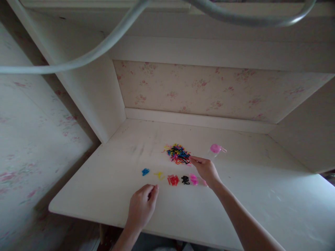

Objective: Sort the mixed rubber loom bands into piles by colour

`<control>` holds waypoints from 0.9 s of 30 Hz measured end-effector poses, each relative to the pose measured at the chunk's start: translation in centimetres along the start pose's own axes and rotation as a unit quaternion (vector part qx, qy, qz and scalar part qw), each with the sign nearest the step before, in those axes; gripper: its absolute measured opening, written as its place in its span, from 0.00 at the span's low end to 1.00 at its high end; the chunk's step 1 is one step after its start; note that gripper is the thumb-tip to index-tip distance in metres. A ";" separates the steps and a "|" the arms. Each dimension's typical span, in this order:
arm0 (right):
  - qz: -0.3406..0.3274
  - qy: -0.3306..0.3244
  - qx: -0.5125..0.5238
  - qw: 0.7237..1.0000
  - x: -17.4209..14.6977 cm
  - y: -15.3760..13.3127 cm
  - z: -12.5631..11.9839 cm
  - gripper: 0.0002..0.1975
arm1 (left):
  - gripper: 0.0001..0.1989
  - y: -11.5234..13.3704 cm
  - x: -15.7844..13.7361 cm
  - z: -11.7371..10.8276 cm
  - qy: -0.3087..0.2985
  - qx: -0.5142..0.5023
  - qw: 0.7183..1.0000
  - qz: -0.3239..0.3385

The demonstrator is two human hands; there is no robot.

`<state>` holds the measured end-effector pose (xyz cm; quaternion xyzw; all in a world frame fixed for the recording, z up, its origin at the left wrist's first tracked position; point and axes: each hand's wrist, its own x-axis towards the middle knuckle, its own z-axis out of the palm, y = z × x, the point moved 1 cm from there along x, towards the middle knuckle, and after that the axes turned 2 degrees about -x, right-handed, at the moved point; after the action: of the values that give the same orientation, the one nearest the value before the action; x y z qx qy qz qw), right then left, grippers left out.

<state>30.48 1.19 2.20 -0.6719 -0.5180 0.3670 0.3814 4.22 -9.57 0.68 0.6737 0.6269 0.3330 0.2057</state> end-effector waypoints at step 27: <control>-0.003 0.120 -0.028 0.992 -8.0 1.1 -5.3 0.20 | 0.18 -0.4 -0.3 0.0 -0.023 0.001 1.000 0.014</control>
<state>34.08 -7.51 4.36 -0.7200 -0.4804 0.2679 0.4232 3.97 -9.79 0.39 0.6902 0.6127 0.3196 0.2147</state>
